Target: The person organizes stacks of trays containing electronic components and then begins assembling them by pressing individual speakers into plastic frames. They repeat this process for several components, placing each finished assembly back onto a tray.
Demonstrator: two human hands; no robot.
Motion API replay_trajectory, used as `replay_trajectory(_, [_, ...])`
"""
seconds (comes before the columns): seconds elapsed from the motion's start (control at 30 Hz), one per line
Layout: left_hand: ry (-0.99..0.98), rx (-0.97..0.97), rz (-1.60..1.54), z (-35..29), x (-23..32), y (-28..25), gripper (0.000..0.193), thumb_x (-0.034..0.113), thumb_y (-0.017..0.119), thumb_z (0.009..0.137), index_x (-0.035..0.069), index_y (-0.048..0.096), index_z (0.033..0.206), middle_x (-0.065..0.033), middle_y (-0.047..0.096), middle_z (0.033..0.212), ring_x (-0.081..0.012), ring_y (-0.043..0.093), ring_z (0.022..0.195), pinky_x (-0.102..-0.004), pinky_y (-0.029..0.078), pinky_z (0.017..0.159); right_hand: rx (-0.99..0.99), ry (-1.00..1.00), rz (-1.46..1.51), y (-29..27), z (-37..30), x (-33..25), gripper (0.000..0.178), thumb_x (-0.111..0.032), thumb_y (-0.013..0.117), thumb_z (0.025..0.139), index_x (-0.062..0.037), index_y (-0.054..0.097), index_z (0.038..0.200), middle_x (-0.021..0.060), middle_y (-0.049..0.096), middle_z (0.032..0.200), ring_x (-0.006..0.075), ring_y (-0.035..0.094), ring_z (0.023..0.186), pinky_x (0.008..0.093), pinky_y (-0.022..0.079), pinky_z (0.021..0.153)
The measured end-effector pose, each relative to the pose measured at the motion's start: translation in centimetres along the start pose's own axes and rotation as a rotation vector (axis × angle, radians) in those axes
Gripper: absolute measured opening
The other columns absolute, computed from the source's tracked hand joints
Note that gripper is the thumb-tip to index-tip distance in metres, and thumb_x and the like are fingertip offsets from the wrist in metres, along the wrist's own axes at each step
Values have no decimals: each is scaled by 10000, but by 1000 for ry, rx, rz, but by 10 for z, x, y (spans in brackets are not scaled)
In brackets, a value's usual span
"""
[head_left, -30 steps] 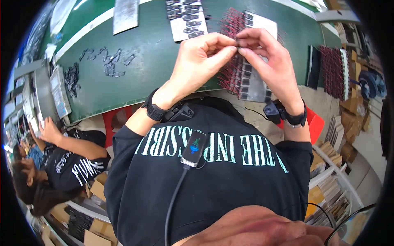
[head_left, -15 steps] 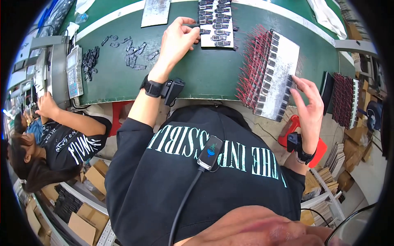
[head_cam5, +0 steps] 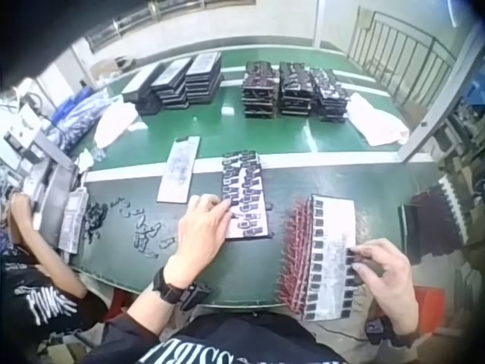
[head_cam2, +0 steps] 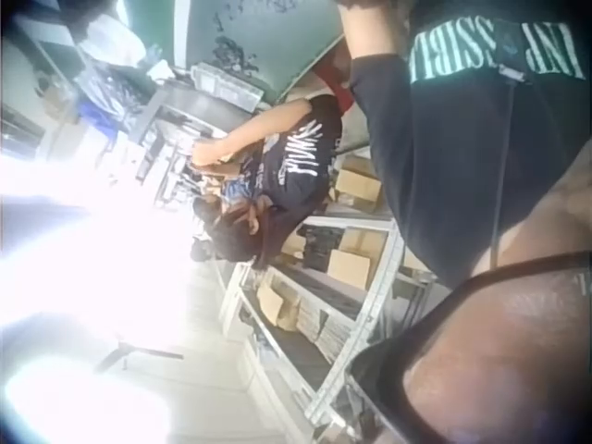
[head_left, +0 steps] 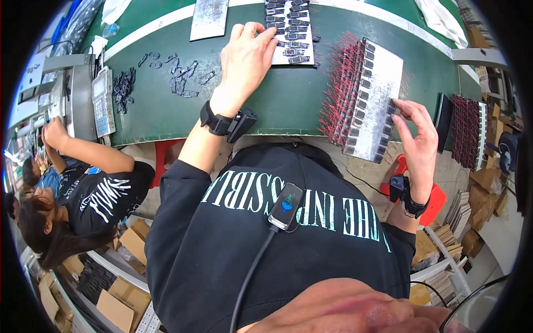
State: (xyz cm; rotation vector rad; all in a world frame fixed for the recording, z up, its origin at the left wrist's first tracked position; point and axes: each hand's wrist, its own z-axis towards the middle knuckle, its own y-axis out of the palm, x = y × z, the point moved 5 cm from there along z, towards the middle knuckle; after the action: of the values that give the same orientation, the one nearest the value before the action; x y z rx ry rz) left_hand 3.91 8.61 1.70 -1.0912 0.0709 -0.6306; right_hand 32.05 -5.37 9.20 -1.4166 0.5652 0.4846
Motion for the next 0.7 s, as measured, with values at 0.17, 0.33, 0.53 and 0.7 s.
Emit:
replay_trajectory(0.17, [-9,17,-12,-4,-3,-4,170,203,696,851,122,720,998,-8,634,1019,-214,594,943,-348,546,714,-24,16,27,2,6,-4,260,26,648,868,-4,674,1125,72,639,1041,151,622,958,263,494,840])
replay_trajectory(0.33, [-31,120,-3,-14,-23,-28,194,230,702,847,131,731,1011,-7,662,1024,-216,601,937,-340,536,749,-21,-91,-112,10,5,-17,204,-11,636,886,-7,662,1088,91,641,1026,189,632,932,287,494,809])
replay_trajectory(0.53, [-213,-131,241,-48,-78,-91,191,238,712,835,131,739,990,-8,686,980,-221,607,930,-329,523,776,-106,3,-57,3,2,-13,175,4,622,905,9,618,1080,56,618,983,120,592,893,253,476,810])
replay_trajectory(0.7, [-211,-217,227,-92,-99,-96,124,185,717,804,130,745,912,-20,678,897,-229,606,918,-356,527,770,-103,53,24,8,-2,-6,152,-3,600,933,5,599,1085,34,610,973,109,581,892,250,465,836])
